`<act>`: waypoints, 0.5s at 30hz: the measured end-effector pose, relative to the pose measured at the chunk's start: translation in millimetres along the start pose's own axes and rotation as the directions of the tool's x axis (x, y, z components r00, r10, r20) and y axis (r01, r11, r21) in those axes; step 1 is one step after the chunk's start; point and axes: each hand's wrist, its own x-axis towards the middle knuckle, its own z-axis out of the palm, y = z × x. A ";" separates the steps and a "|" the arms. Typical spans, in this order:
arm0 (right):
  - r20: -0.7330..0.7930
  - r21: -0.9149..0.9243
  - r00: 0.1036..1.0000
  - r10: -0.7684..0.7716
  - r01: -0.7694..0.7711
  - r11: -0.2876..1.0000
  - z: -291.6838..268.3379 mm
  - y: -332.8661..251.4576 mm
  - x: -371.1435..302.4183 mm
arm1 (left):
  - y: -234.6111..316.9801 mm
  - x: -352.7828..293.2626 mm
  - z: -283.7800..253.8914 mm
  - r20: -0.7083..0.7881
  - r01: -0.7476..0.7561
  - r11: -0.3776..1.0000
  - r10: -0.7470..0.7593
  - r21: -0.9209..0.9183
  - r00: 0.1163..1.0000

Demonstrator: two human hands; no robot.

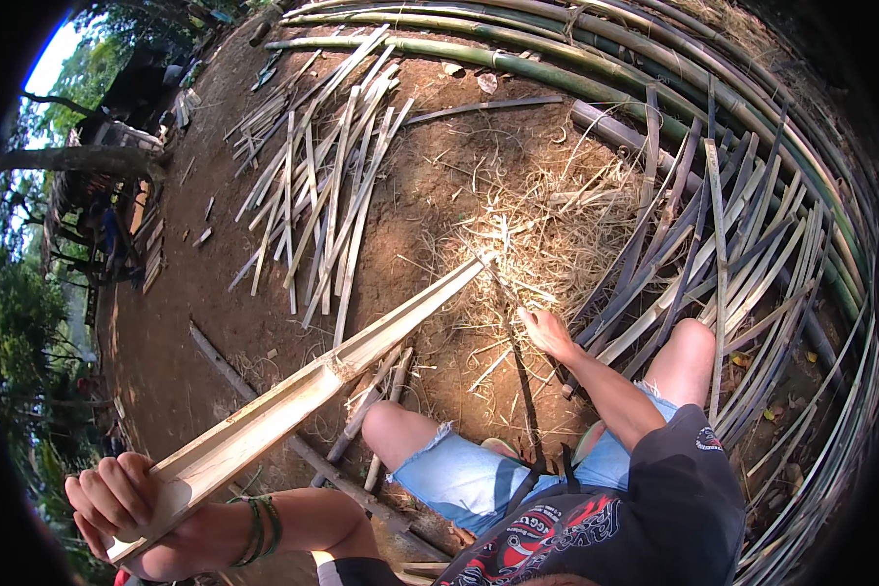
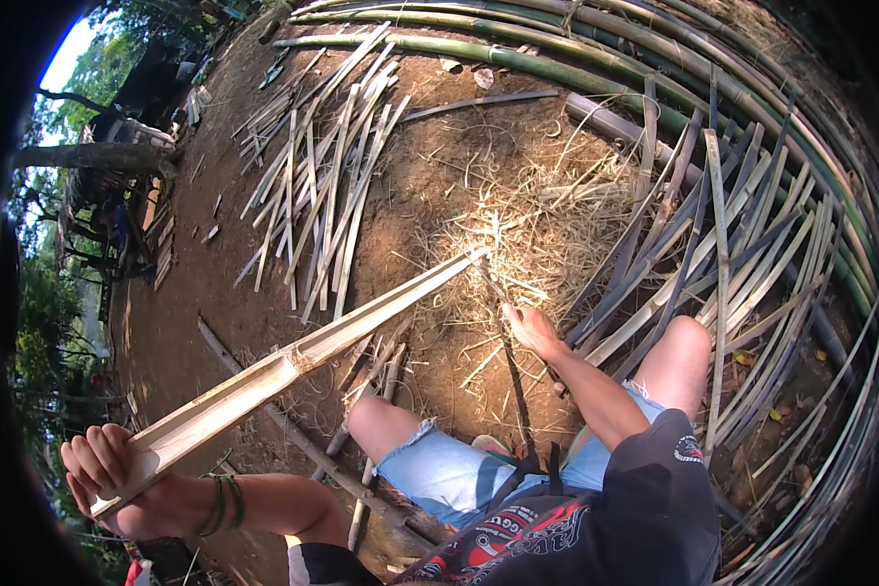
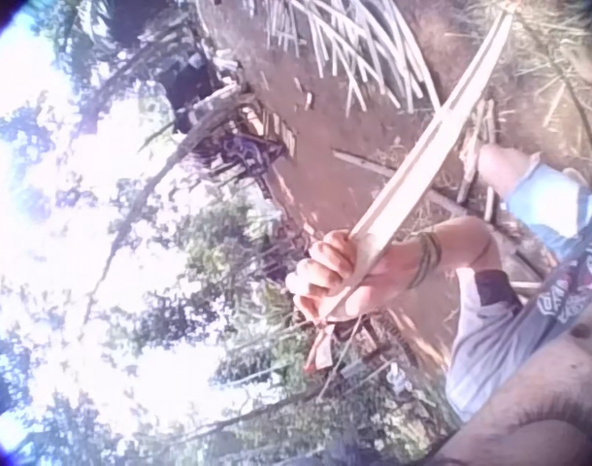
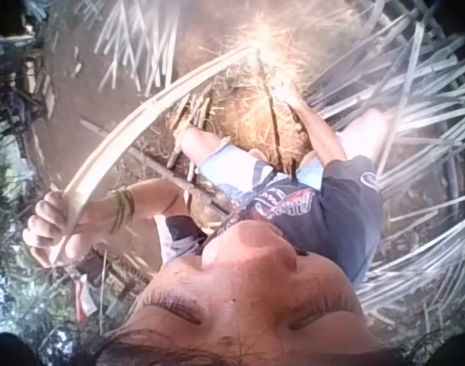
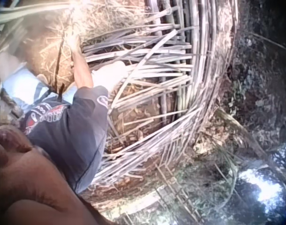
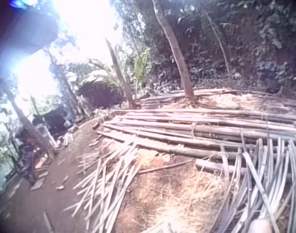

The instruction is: The person sits on the ground outdoors and uses a large machete to split long bamboo poles into thin strips. They hold the bamboo with one hand and strike it with the machete to separate the material, occasionally adjusting the position of the bamboo or the resulting strips.

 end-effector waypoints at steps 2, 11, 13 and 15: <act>0.049 -0.010 0.988 -0.143 0.144 0.990 2.0 -2.3 -7.2 | 1.9 -4.2 -4.7 0.004 0.042 0.999 -0.042 -0.011 0.999; 0.109 -0.134 0.994 -0.033 0.047 0.990 -8.2 -0.9 23.7 | -4.2 0.3 -2.2 0.004 0.032 0.999 -0.032 -0.022 0.999; -0.026 -0.047 0.979 -0.203 0.201 0.978 6.3 0.5 3.7 | 1.5 1.8 -16.6 0.017 0.048 0.998 -0.047 -0.038 0.999; -0.003 -0.073 0.999 0.044 -0.044 0.996 6.0 18.6 25.0 | -6.7 11.5 -10.9 0.048 0.038 0.996 -0.034 -0.075 0.998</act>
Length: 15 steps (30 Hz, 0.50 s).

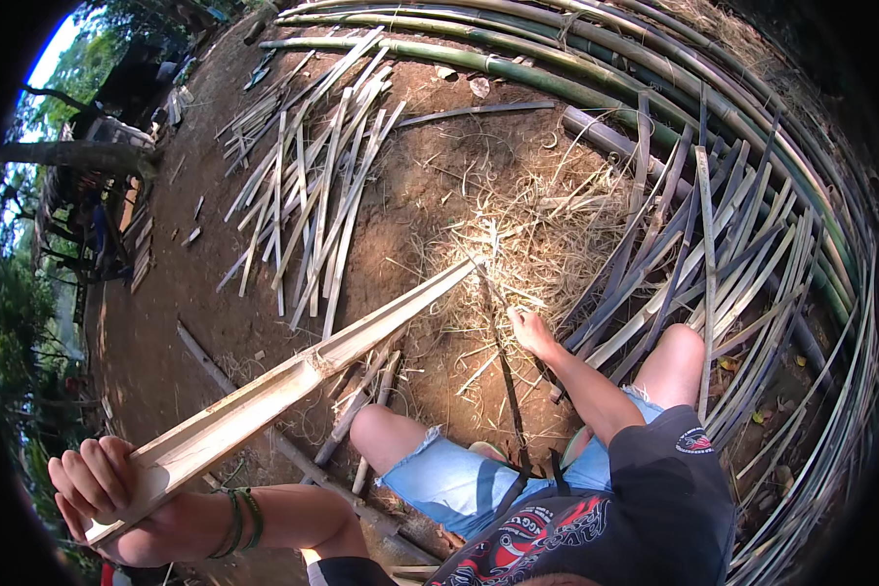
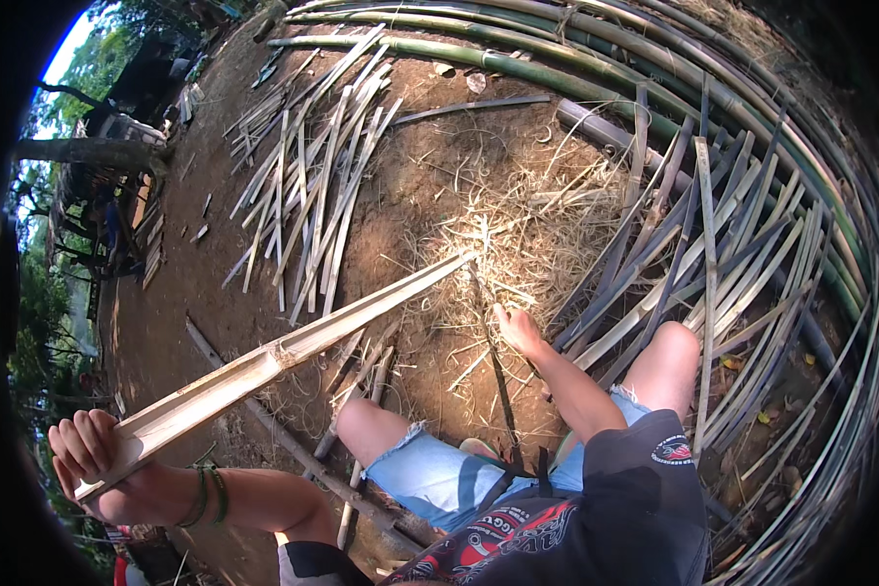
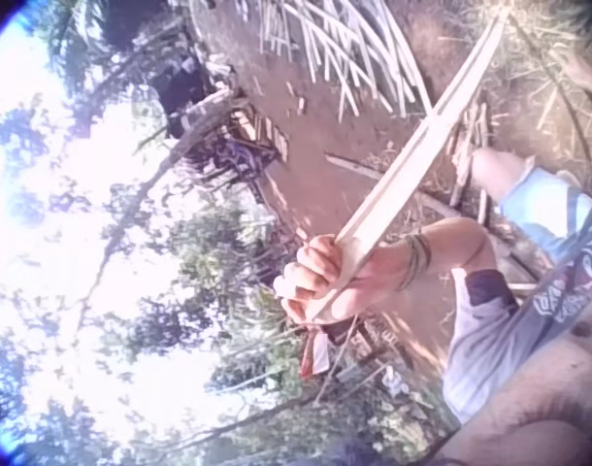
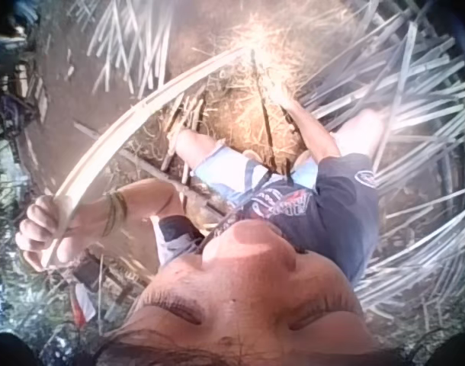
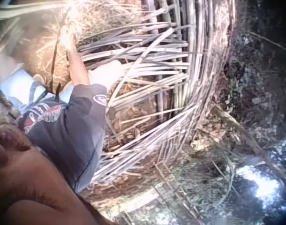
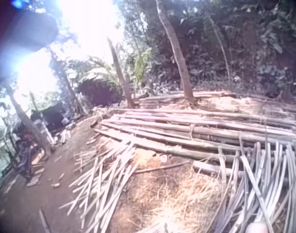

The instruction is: The person sits on the ground outdoors and uses a large machete to split long bamboo poles into thin strips. They hold the bamboo with one hand and strike it with the machete to separate the material, occasionally adjusting the position of the bamboo or the resulting strips.

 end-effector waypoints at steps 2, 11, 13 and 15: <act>0.064 -0.042 0.979 0.194 -0.191 0.981 -5.9 -13.4 20.2 | -0.5 6.6 -1.4 0.026 0.032 0.999 -0.033 0.023 0.999; 0.008 0.033 0.971 0.239 -0.239 0.970 -15.6 0.8 17.9 | -20.0 45.5 -8.1 0.254 0.123 0.989 -0.097 -0.087 0.962; 0.013 0.066 0.986 0.169 -0.169 0.983 -27.6 -2.6 12.5 | -27.7 48.2 -11.9 0.367 0.166 0.951 -0.061 -0.261 0.928; 0.051 0.048 0.998 0.027 -0.030 0.998 -29.3 -28.7 -7.5 | -27.3 49.5 -20.7 0.580 0.284 0.888 -0.024 -0.361 0.814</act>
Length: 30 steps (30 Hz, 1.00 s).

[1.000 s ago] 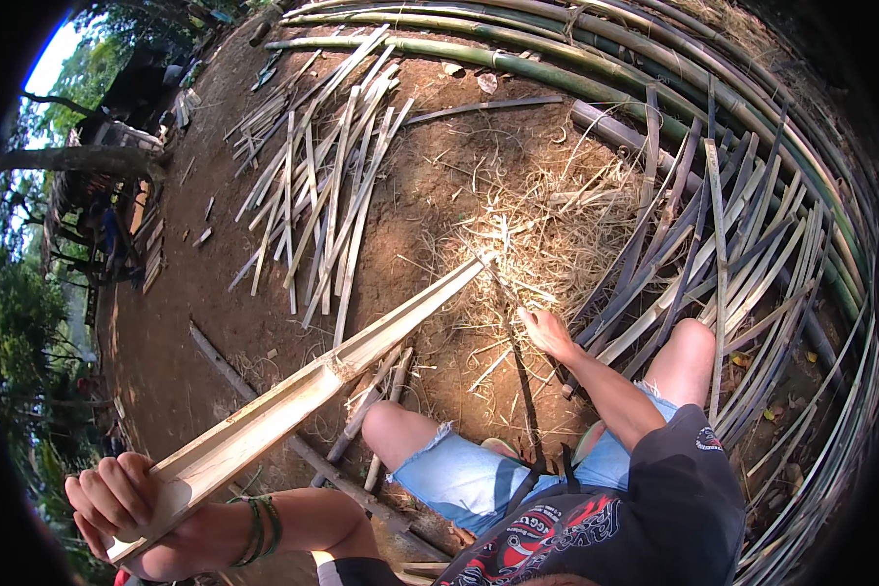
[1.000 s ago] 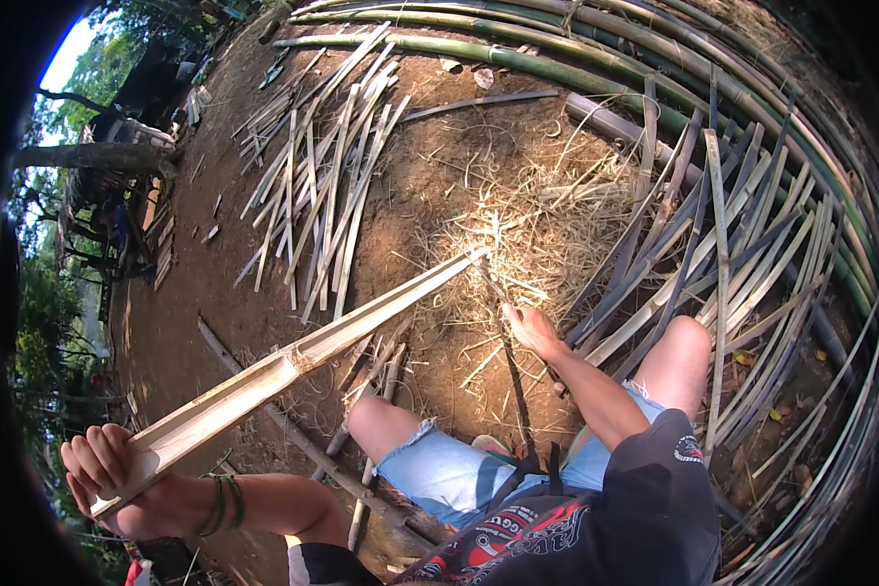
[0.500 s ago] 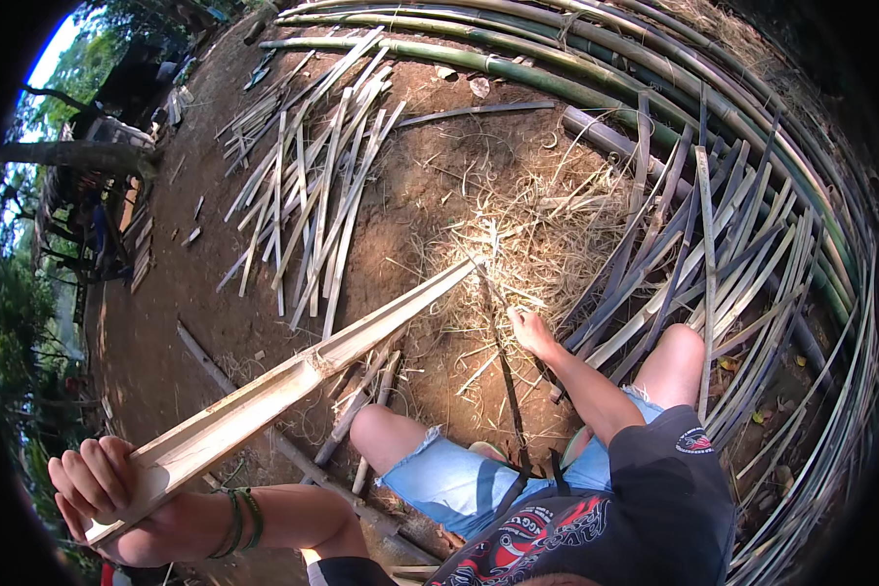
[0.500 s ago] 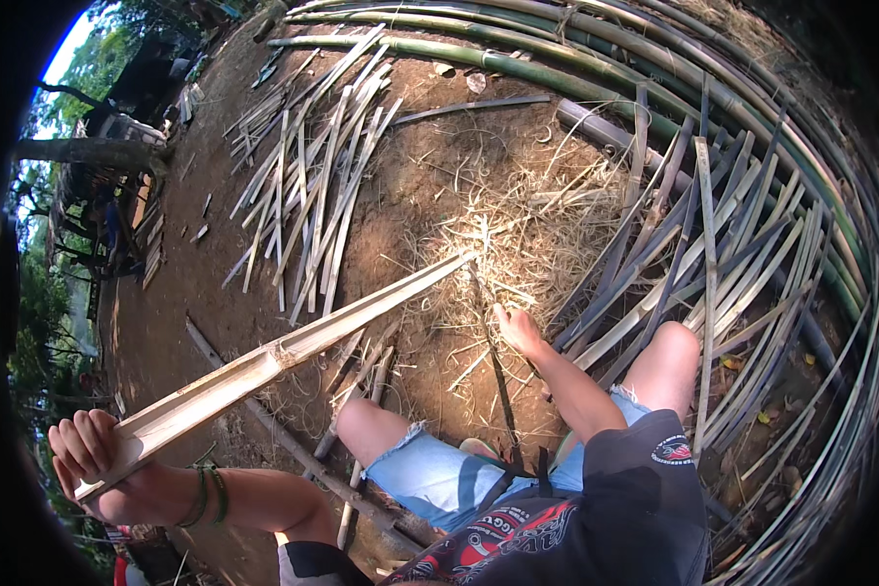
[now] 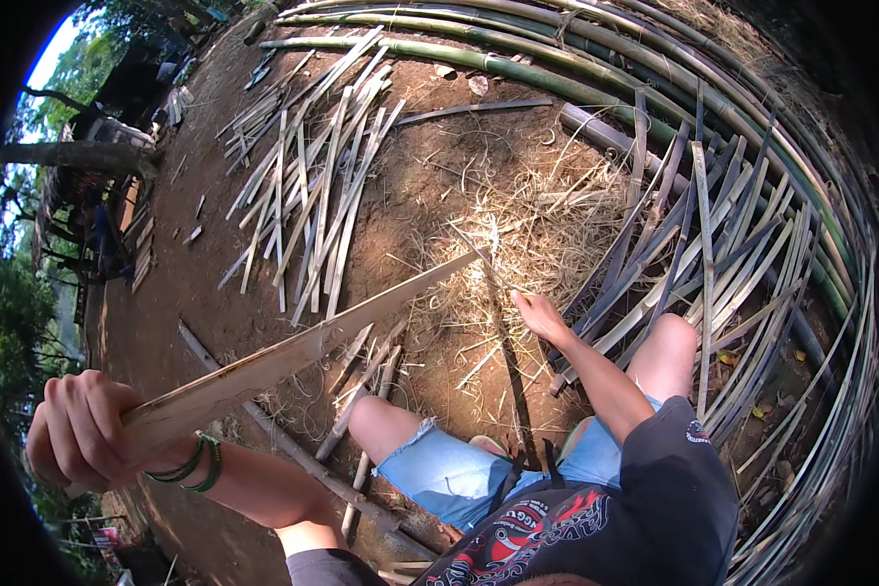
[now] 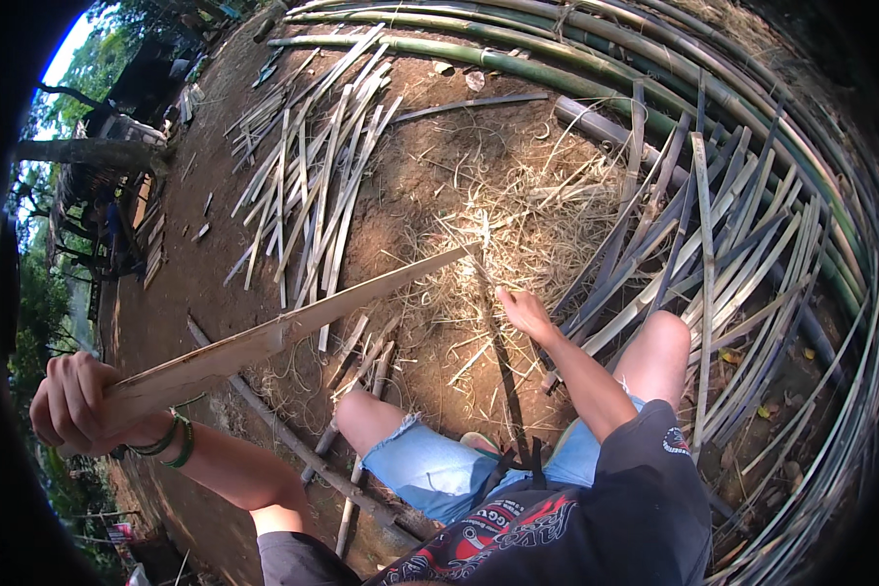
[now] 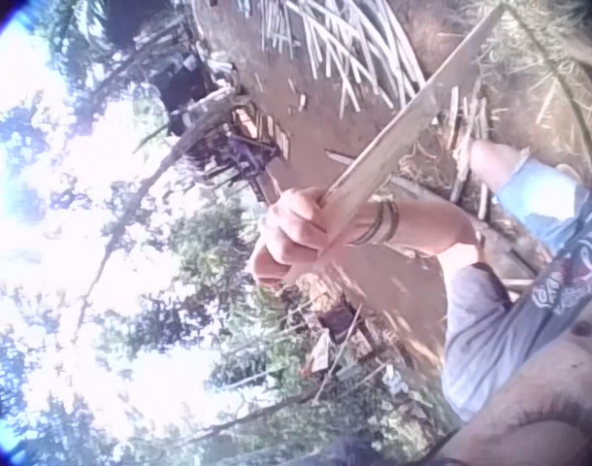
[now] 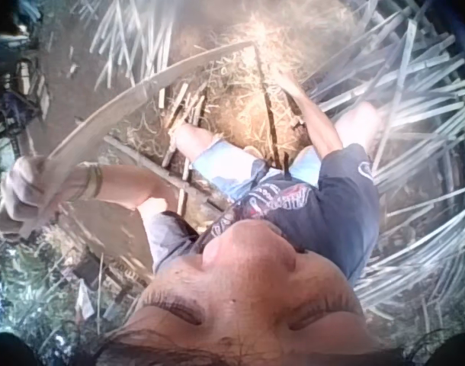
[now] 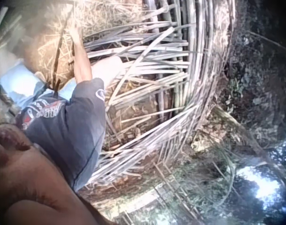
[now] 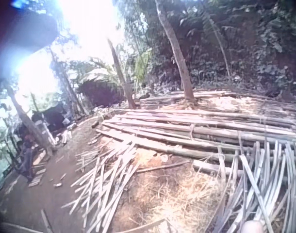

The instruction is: The person sits on the ground outdoors and uses a large machete to split long bamboo poles into thin strips. They hold the bamboo with one hand and strike it with the machete to separate the material, occasionally adjusting the position of the bamboo or the resulting strips.

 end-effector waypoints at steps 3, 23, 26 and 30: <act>0.002 0.110 0.970 -0.244 0.242 0.964 4.3 -16.3 -21.1 | 20.0 -14.3 -16.5 0.067 -0.020 0.977 0.035 -0.214 0.997; -0.293 0.058 0.956 -0.012 0.031 0.998 64.1 74.7 7.8 | 15.0 -4.3 -34.4 0.124 0.045 0.995 -0.034 -0.087 0.992; -0.097 0.276 0.949 0.299 -0.263 0.925 52.0 83.4 28.1 | 5.1 11.0 -31.1 -0.021 0.061 0.998 -0.061 0.006 0.998; -0.020 0.418 0.956 0.292 -0.257 0.872 33.9 29.4 -8.2 | -2.4 35.6 -18.4 -0.324 0.094 0.923 0.035 0.374 0.945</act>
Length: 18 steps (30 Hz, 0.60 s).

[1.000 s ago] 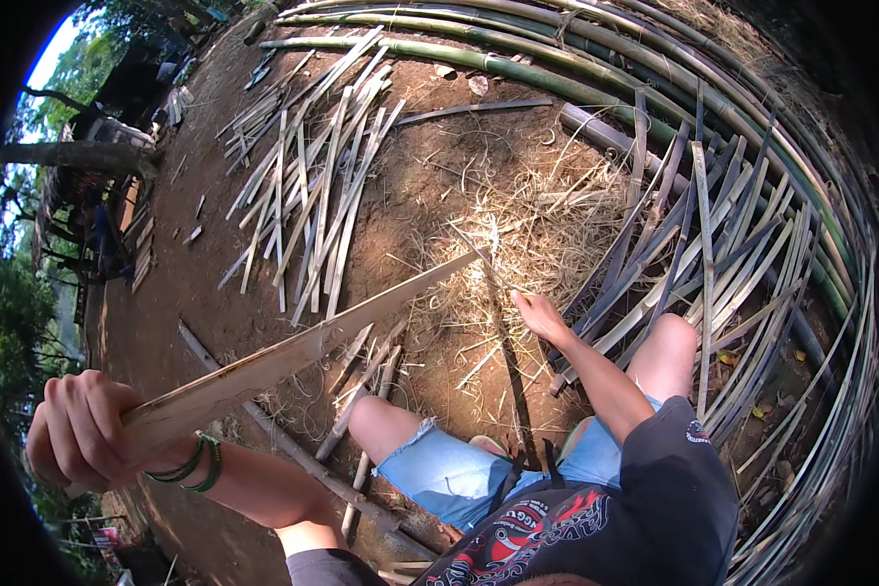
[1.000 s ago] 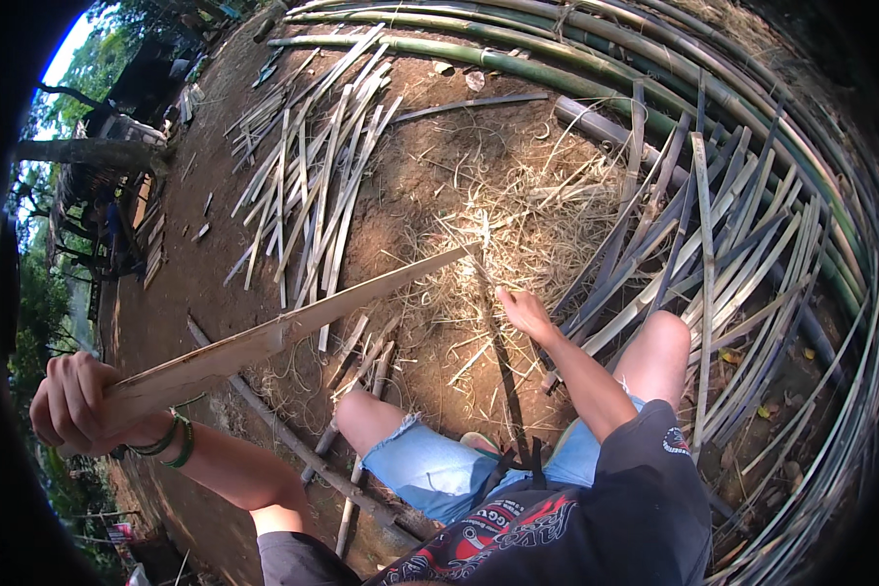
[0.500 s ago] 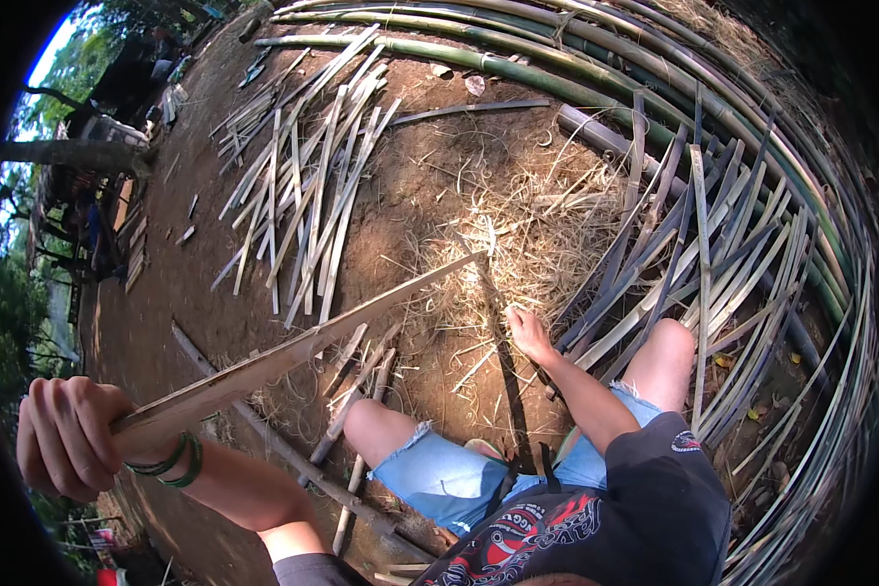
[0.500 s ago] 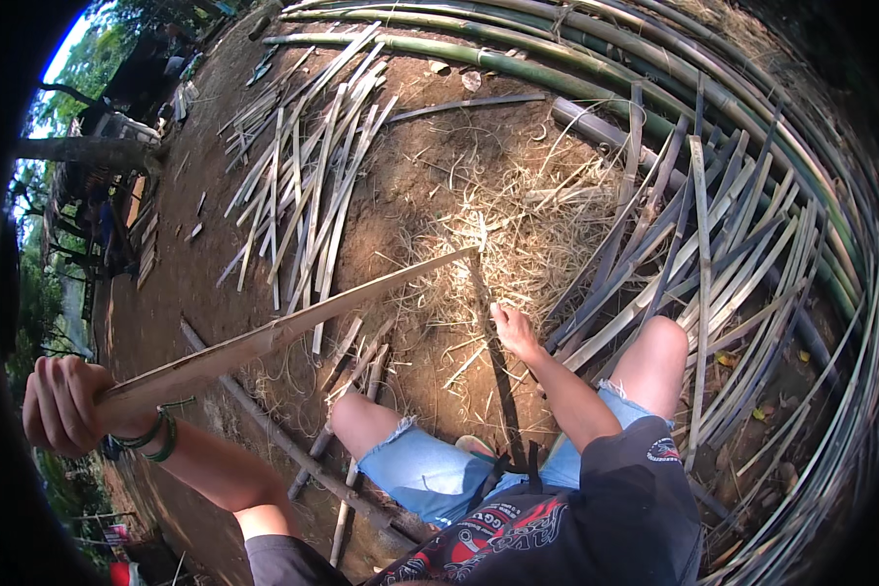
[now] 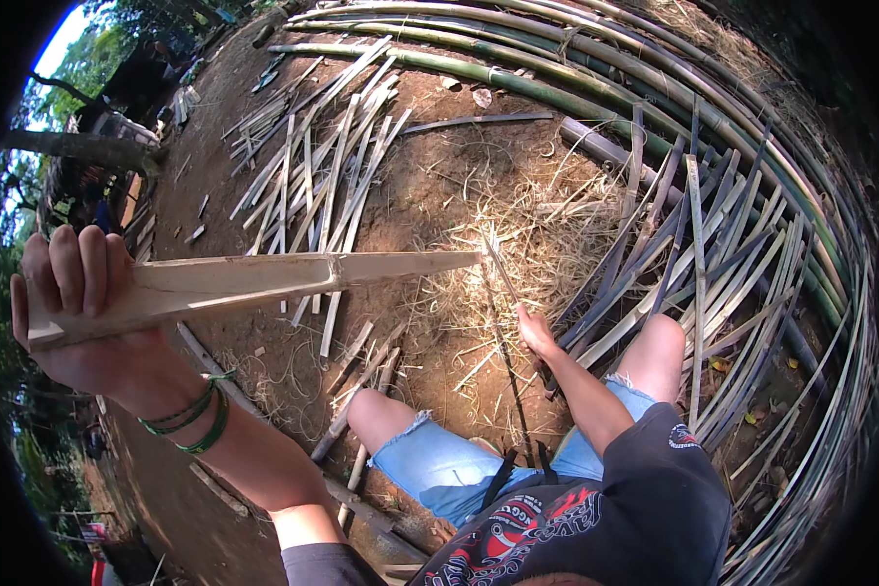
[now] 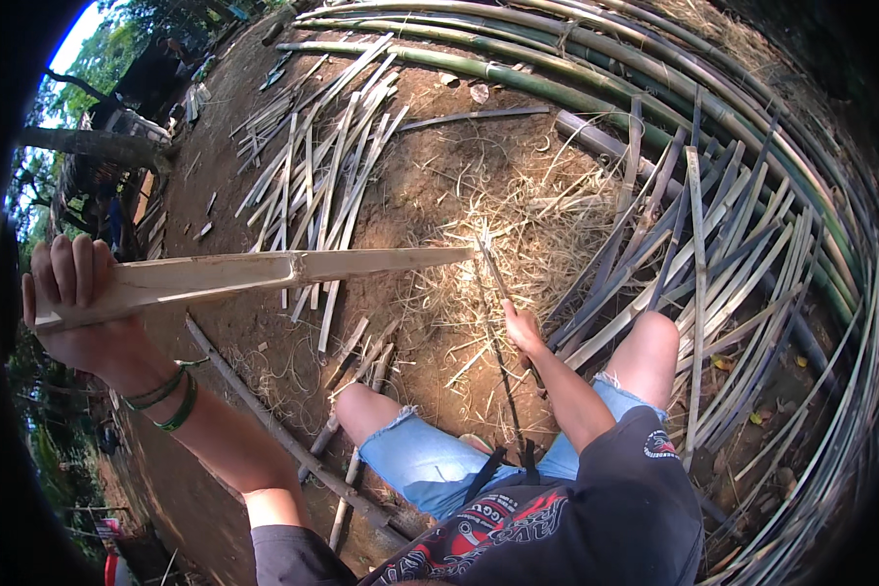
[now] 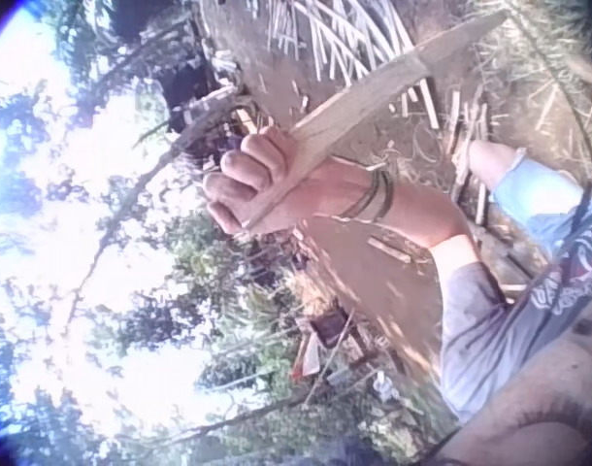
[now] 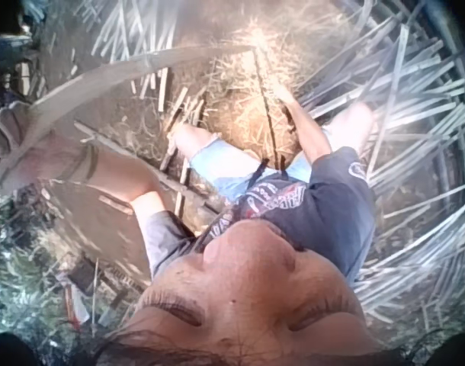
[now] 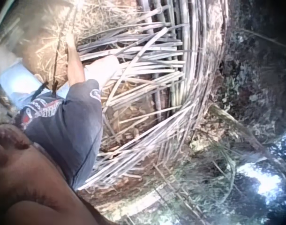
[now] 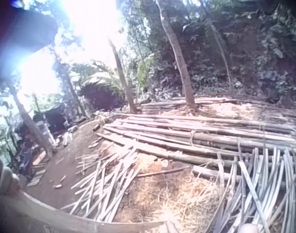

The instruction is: The person sits on the ground outdoors and uses a large machete to split long bamboo poles into thin strips. They hold the bamboo with one hand and strike it with the machete to separate the material, occasionally adjusting the position of the bamboo or the resulting strips.

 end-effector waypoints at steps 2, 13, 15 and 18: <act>-0.014 0.142 0.996 -0.089 0.090 0.986 10.9 -6.8 -22.2 | -14.1 8.7 6.2 -0.207 -0.115 0.984 0.141 0.133 0.968; 0.021 0.274 0.793 -0.608 0.581 0.767 55.8 -118.8 -138.1 | -78.0 93.1 1.2 -0.100 -0.327 0.408 0.741 0.852 0.664; 0.027 0.314 0.733 -0.680 0.639 0.702 59.5 -140.2 -150.1 | -71.0 103.2 -30.0 -0.021 -0.435 0.609 0.596 0.663 0.803; 0.055 0.291 0.726 -0.685 0.645 0.707 58.0 -145.3 -147.0 | -75.8 101.2 -34.4 0.009 -0.374 0.551 0.553 0.746 0.833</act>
